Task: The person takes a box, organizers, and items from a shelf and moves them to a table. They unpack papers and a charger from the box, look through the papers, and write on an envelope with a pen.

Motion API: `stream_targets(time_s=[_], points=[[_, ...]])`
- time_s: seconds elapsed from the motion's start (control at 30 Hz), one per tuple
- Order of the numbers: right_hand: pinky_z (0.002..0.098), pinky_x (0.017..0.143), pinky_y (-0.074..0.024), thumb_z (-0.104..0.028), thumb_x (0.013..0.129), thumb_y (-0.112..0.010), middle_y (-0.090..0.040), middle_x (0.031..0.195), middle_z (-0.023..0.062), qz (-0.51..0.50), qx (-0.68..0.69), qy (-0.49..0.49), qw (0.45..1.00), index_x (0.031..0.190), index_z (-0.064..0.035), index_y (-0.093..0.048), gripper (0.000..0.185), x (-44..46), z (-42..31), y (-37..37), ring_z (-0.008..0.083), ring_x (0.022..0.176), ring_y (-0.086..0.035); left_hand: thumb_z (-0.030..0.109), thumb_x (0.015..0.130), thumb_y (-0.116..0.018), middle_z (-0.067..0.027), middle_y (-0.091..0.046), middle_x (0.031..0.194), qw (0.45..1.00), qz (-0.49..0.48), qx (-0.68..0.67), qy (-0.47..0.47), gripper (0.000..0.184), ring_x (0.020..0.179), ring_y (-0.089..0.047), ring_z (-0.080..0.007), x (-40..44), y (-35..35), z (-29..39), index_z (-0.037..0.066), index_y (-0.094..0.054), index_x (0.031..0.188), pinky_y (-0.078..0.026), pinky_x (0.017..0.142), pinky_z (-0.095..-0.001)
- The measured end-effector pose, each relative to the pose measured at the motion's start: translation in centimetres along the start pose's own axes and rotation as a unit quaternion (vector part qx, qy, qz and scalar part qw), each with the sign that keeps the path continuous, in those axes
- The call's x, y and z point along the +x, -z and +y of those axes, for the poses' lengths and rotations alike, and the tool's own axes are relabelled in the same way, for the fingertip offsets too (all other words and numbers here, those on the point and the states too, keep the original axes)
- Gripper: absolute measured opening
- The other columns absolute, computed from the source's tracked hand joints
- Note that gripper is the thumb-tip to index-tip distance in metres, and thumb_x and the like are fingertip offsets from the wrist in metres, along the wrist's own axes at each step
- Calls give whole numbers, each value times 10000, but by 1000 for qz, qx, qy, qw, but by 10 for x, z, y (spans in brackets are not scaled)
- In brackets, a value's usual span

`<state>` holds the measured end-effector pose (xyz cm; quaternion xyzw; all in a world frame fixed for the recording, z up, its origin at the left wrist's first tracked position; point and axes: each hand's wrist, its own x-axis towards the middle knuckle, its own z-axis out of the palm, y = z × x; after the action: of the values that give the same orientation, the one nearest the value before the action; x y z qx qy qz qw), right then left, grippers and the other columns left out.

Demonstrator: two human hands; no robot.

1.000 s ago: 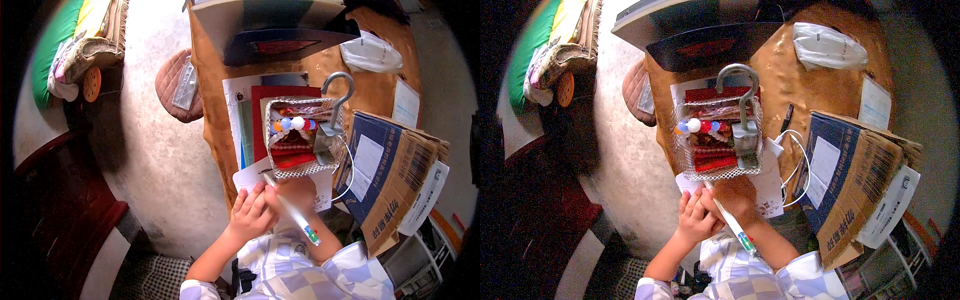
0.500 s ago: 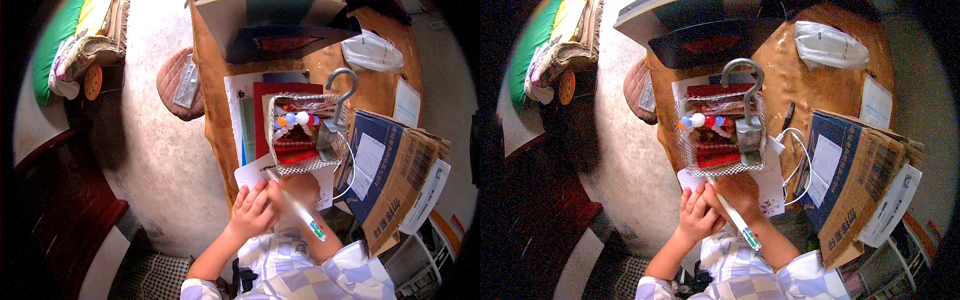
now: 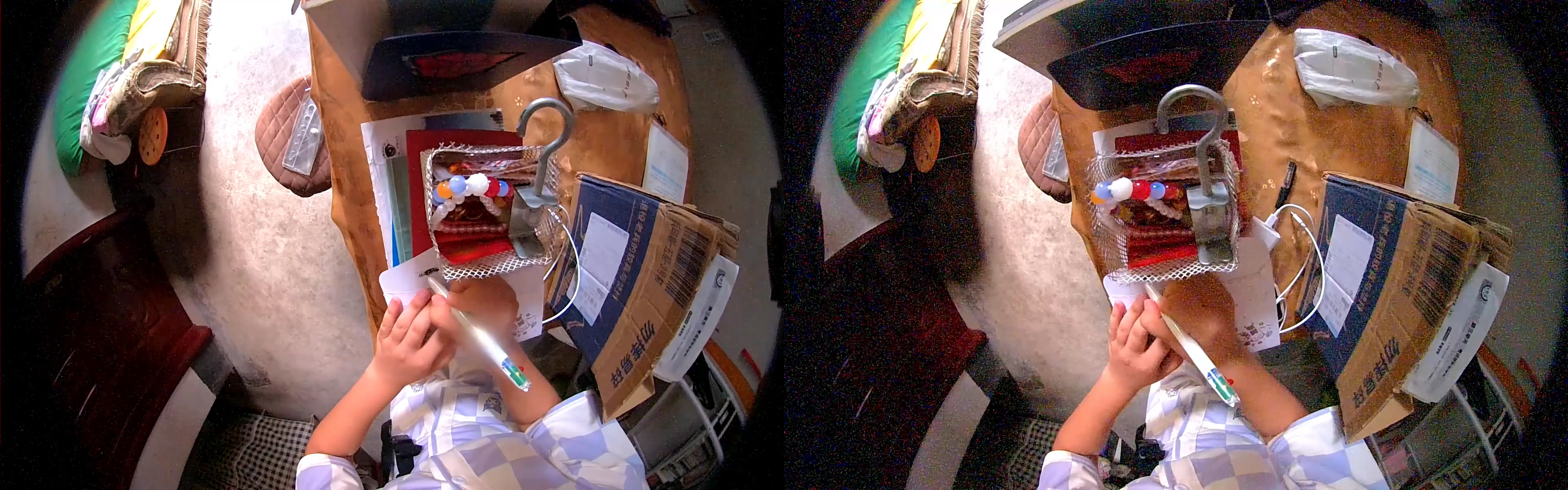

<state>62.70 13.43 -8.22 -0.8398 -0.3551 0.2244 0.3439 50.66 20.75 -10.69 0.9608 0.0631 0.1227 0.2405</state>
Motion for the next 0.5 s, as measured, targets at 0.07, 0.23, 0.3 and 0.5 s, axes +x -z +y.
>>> stream_targets(time_s=[0.07, 0.23, 0.3, 0.5], points=[[386, 552, -418, -191, 653, -610, -508, 642, 121, 9, 14, -7, 1000, 654, -63, -525, 154, 0, 0, 0, 298, 592, -504, 329, 720, -538, -173, -497, 1104, 1000, 1, -4, -2, 283, 1074, -448, -300, 1, 0, 0, 69, -578, 823, -225, 992, -438], [386, 548, -420, -163, 650, -619, -506, 645, 120, 12, 11, -26, 1000, 682, -55, -519, 150, 6, -6, 7, 294, 590, -504, 322, 713, -542, -169, -495, 1113, 1000, 8, -7, 2, 271, 1079, -446, -298, 0, -2, 0, 70, -576, 807, -228, 992, -434], [384, 540, -420, -142, 644, -628, -501, 629, 112, 44, 21, -3, 999, 668, -59, -514, 144, 5, -4, 5, 286, 581, -504, 323, 712, -541, -168, -494, 1116, 1000, 9, -5, 1, 269, 1079, -446, -297, 0, -2, 0, 72, -575, 800, -230, 991, -434], [373, 505, -412, -98, 626, -652, -491, 588, 77, 144, 97, 57, 983, 625, -84, -500, 153, 2, 6, -6, 263, 545, -501, 331, 712, -534, -165, -493, 1119, 1000, 10, -6, -4, 265, 1080, -445, -298, 0, -3, -1, 81, -574, 789, -236, 987, -440]])
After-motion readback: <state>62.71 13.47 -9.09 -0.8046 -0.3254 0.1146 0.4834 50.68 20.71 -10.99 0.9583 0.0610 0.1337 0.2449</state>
